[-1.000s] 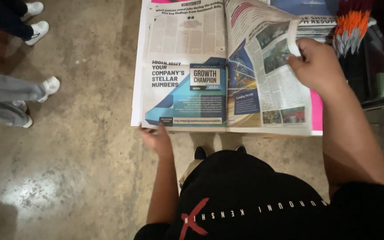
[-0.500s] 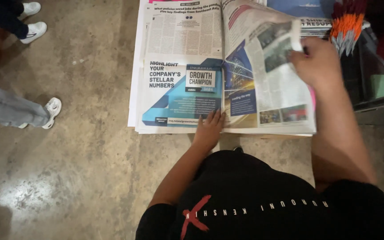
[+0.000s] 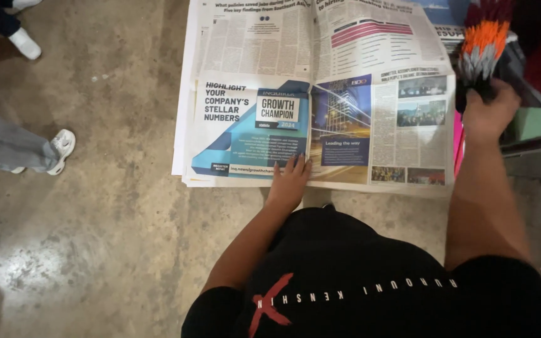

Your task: Dust each page of a newspaper in a stack using a duster.

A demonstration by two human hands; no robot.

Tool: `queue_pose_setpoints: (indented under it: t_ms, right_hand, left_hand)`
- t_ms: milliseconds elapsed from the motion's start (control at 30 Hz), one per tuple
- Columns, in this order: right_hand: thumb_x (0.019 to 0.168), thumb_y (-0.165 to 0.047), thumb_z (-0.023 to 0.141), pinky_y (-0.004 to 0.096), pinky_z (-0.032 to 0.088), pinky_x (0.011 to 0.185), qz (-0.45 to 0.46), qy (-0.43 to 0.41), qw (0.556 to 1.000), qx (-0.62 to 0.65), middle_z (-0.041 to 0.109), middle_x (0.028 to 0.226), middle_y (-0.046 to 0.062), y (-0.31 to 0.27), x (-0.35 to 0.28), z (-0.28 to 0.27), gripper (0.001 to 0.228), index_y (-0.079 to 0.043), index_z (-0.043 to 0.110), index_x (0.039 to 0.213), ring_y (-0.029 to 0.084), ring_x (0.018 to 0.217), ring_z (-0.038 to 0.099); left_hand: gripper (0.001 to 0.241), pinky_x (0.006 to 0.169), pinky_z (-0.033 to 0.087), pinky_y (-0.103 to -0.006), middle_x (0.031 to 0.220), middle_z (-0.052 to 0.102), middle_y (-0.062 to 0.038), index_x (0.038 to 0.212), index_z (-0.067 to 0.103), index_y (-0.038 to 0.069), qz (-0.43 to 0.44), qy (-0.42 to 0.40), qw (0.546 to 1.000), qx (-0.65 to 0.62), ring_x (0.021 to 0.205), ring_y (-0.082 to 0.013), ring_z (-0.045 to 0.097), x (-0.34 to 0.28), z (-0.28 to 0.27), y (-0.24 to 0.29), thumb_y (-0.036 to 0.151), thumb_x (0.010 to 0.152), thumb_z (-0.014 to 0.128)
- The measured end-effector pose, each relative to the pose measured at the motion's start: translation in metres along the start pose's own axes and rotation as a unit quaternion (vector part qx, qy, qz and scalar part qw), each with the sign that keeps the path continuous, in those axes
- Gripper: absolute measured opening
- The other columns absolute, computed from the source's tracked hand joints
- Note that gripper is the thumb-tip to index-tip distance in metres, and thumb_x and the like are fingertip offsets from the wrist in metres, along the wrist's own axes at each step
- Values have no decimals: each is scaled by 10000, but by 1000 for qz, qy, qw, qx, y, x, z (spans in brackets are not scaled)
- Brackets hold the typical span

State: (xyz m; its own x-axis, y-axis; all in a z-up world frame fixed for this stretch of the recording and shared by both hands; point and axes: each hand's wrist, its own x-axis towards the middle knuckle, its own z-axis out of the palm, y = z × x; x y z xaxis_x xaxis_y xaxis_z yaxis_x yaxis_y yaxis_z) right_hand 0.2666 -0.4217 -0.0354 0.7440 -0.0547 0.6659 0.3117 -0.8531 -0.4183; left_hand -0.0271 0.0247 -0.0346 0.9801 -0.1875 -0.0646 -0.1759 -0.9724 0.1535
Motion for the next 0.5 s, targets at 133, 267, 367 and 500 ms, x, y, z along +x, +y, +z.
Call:
queue_pose_setpoints:
  t_ms: [133,267,367,500]
  right_hand:
    - [775,-223,836,635,456,938,127,-51,970,-200,614,1178,375,63,-44,25,744,114,530,1363,589,1105,575]
    - [998,-212,643,560,505,909,272,-205,932,-126,653,1212,336,95,-82,38,489,-20,553,1439,514,1095,629]
    - [976,-189,670,520,530,881,261,-191,941,-96,697,1134,289,65,-76,27,333,-21,675,1263,459,1047,672]
    - [1007,-122,654,484,533,873,213,-142,966,-46,706,1063,290,4,-51,-14,204,13,722,1143,440,1001,682]
  left_hand:
    - [710,1089,319,-720,1572,358,-154,1528,372,168,-7,-44,995,-88,1459,-370,314,-3,-36,4,266,874,629]
    - [667,1103,286,-740,1613,321,-202,1548,364,313,18,-65,996,-53,1501,-412,275,0,-24,0,176,945,615]
    - [745,1101,268,-748,1630,285,-216,1586,344,367,33,-72,996,-38,1495,-435,263,-4,-31,1,124,930,600]
    - [709,1081,266,-770,1656,234,-183,1560,375,349,31,-70,997,-31,1503,-455,236,1,-18,5,122,921,585]
